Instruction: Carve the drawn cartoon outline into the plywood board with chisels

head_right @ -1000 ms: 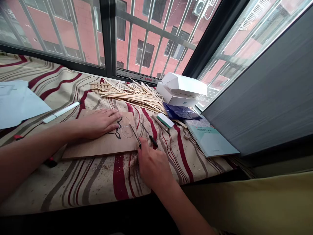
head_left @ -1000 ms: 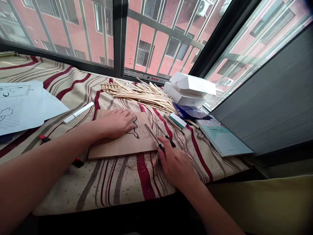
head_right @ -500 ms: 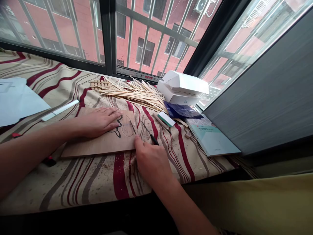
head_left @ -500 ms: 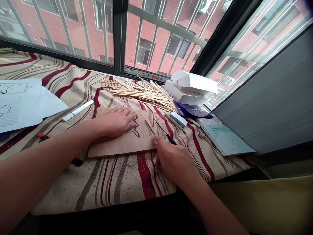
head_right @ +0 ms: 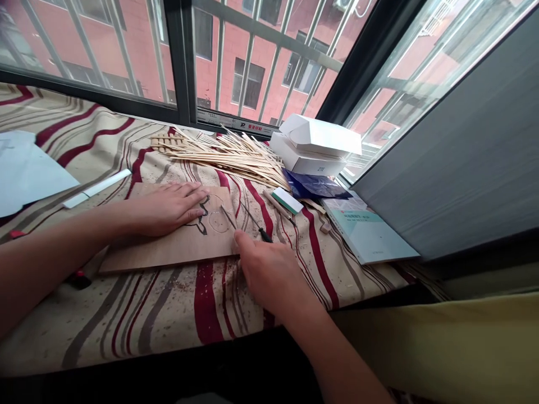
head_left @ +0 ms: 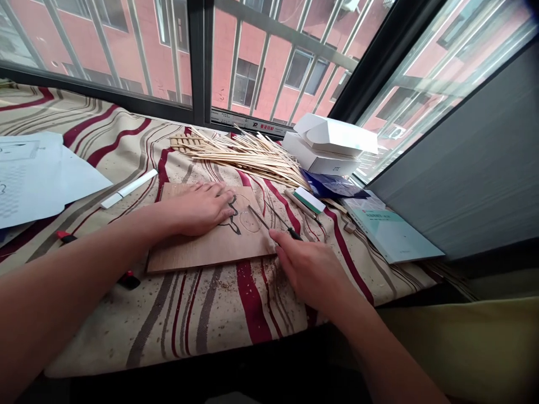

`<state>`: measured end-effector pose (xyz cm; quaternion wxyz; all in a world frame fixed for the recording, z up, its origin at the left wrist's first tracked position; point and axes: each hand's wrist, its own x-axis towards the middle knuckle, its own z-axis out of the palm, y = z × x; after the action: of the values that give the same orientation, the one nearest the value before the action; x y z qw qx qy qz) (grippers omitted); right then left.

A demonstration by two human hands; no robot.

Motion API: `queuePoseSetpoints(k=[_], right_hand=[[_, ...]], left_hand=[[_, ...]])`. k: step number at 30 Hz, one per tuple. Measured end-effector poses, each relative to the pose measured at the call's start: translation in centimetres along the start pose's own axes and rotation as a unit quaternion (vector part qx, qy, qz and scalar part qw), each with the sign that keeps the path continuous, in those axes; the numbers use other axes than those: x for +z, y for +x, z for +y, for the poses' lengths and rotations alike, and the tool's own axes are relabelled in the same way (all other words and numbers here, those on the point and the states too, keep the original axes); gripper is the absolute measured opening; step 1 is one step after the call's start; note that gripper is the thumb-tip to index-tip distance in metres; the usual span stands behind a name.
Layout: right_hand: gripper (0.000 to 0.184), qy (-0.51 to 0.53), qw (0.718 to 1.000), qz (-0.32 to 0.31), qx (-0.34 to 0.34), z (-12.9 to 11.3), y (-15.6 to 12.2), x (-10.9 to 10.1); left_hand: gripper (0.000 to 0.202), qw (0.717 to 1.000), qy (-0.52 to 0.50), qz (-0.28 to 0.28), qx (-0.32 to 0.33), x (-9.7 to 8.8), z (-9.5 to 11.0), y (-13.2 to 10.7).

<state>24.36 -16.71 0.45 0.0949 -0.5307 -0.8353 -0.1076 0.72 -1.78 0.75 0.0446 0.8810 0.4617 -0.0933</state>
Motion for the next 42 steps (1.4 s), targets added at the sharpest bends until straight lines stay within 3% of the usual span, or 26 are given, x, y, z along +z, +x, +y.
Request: queuePoseSetpoints(k=[4, 13, 20, 29, 42], right_hand=[[0.039, -0.031, 0.999, 0.029, -0.002, -0.9, -0.4, -0.1], [0.021, 0.080, 0.986, 0.139, 0.047, -0.3, 0.5, 0.4], [0.019, 0.045, 0.993, 0.106, 0.040, -0.5, -0.1, 1.2], [0.023, 0.034, 0.989, 0.138, 0.037, -0.7, 0.1, 2.1], [0.027, 0.013, 0.997, 0.070, 0.012, -0.1, 1.2, 1.3]], left_hand=[[0.066, 1.000, 0.004, 0.003, -0.001, 0.0, 0.0, 0.0], [0.066, 1.000, -0.005, 0.023, 0.003, 0.4, -0.2, 0.2], [0.068, 0.999, -0.011, 0.028, 0.014, 0.5, -0.3, 0.2], [0.067, 1.000, -0.003, 0.004, -0.002, 0.2, -0.1, 0.1], [0.068, 1.000, 0.002, 0.008, -0.001, 0.2, 0.0, 0.1]])
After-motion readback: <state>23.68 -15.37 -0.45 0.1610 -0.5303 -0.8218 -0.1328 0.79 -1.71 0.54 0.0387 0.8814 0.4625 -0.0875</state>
